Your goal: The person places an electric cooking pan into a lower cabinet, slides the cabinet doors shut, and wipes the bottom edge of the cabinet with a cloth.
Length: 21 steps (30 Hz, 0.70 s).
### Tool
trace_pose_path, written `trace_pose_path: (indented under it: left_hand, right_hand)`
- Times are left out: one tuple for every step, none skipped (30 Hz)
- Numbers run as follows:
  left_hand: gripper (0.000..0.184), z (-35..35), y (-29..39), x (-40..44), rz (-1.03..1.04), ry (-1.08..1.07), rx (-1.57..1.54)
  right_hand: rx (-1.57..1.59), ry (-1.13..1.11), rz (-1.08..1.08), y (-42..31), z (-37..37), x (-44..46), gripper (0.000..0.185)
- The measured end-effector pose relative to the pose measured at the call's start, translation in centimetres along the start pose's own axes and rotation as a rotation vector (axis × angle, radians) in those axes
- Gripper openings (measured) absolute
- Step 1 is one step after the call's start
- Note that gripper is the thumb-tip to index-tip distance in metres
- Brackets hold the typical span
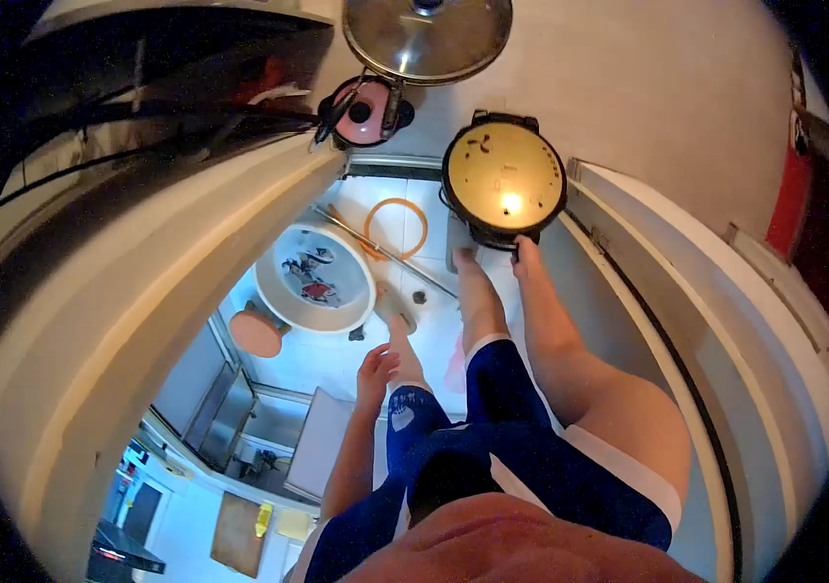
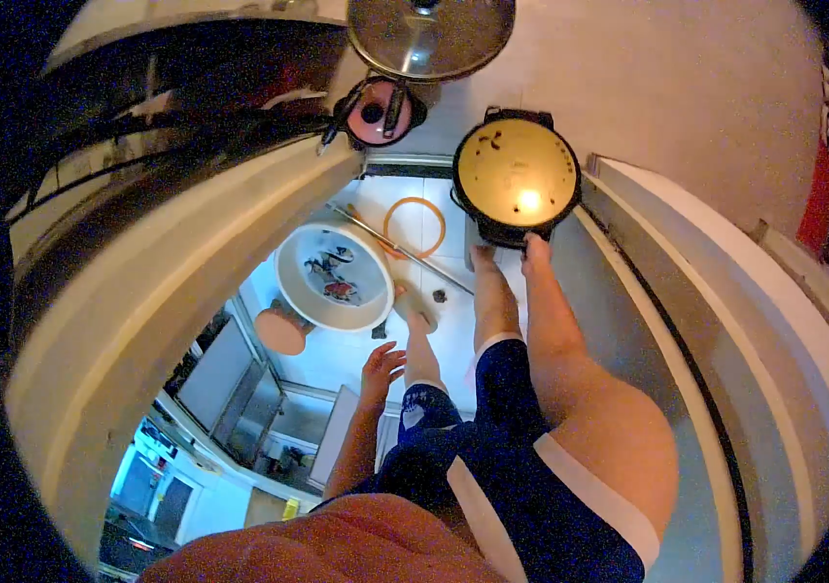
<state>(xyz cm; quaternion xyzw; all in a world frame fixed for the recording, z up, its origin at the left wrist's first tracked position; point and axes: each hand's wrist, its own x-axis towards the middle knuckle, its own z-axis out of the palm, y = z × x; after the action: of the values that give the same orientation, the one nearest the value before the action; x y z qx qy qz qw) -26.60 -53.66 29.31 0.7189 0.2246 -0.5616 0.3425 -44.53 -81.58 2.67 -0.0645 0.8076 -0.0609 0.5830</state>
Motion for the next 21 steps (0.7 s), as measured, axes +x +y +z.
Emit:
trace_pose_path:
  left_hand:
    - [0.034,0.6,0.4,-0.4,0.065,-0.059,-0.011]
    - [0.034,1.0,0.7,-0.6,0.129,-0.12,-0.023]
    - [0.038,2.0,0.9,-0.2,0.072,-0.132,-0.142]
    - [0.04,2.9,0.6,0.4,0.032,-0.176,-0.224]
    - [0.043,3.9,0.1,1.0,-0.011,-0.226,-0.307]
    - [0.046,5.2,-0.6,1.6,-0.086,-0.264,-0.34]
    - [0.05,6.8,-1.5,2.2,-0.159,-0.302,-0.376]
    - [0.05,8.3,-3.0,2.8,-0.147,-0.306,-0.413]
    - [0.052,9.9,-5.2,3.5,-0.182,-0.372,-0.495]
    - [0.054,11.0,-6.3,3.3,-0.21,-0.438,-0.589]
    - [0.054,11.7,-6.6,2.9,-0.178,-0.422,-0.652]
    - [0.054,12.1,-7.0,2.5,-0.181,-0.553,-0.659]
    - [0.054,12.2,-7.8,2.2,-0.169,-0.675,-0.671]
    - [0.052,12.3,-8.9,2.1,-0.171,-0.701,-0.743]
    - [0.049,11.2,-9.1,1.5,-0.151,-0.704,-0.788]
    - [0.047,10.1,-9.3,1.3,-0.135,-0.699,-0.84]
    - [0.041,9.2,-10.6,0.8,-0.109,-0.672,-0.86]
    - [0.035,7.4,-10.9,-1.5,-0.156,-0.597,-0.928]
    - [0.033,7.5,-13.7,-0.7,-0.179,-0.632,-0.967]
    - [0.031,7.5,-16.5,0.5,-0.195,-0.674,-0.989]
    - [0.031,6.9,-18.3,-0.5,-0.173,-0.68,-1.04]
  right_hand:
    - [-0.042,-0.022,0.001,-0.1,-1.2,-1.4,0.011]
    - [-0.086,-0.04,-0.001,0.1,-2.1,-3.0,0.01]
    - [-0.095,-0.052,-0.021,0.2,-2.9,-4.3,0.01]
    - [-0.133,-0.055,-0.028,0.5,-4.0,-5.6,0.009]
    - [-0.173,-0.052,-0.037,0.9,-5.3,-7.0,0.008]
    - [-0.19,-0.055,-0.058,1.3,-6.5,-8.5,0.008]
    - [-0.229,-0.085,-0.077,1.6,-7.5,-9.9,0.007]
    - [-0.275,-0.118,-0.097,1.9,-8.5,-11.5,0.006]
    - [-0.311,-0.133,-0.116,2.4,-9.7,-13.0,0.006]
    - [-0.318,-0.153,-0.148,2.4,-10.3,-15.7,0.005]
    - [-0.335,-0.188,-0.182,2.9,-10.5,-17.6,0.005]
    - [-0.357,-0.237,-0.17,3.4,-11.4,-18.3,0.004]
    - [-0.393,-0.292,-0.154,4.2,-12.4,-18.9,0.004]
    - [-0.376,-0.324,-0.207,5.4,-12.3,-20.0,0.004]
    - [-0.368,-0.362,-0.254,6.4,-12.0,-21.2,0.003]
    - [-0.429,-0.339,-0.256,7.0,-11.3,-21.2,0.003]
    - [-0.468,-0.291,-0.272,7.9,-11.7,-22.2,0.004]
    - [-0.522,-0.288,-0.311,9.2,-12.5,-22.7,0.005]
    - [-0.566,-0.277,-0.35,10.5,-13.6,-23.1,0.006]
    - [-0.627,-0.301,-0.375,12.0,-14.2,-23.6,0.006]
    - [-0.655,-0.27,-0.372,13.6,-15.5,-24.5,0.006]
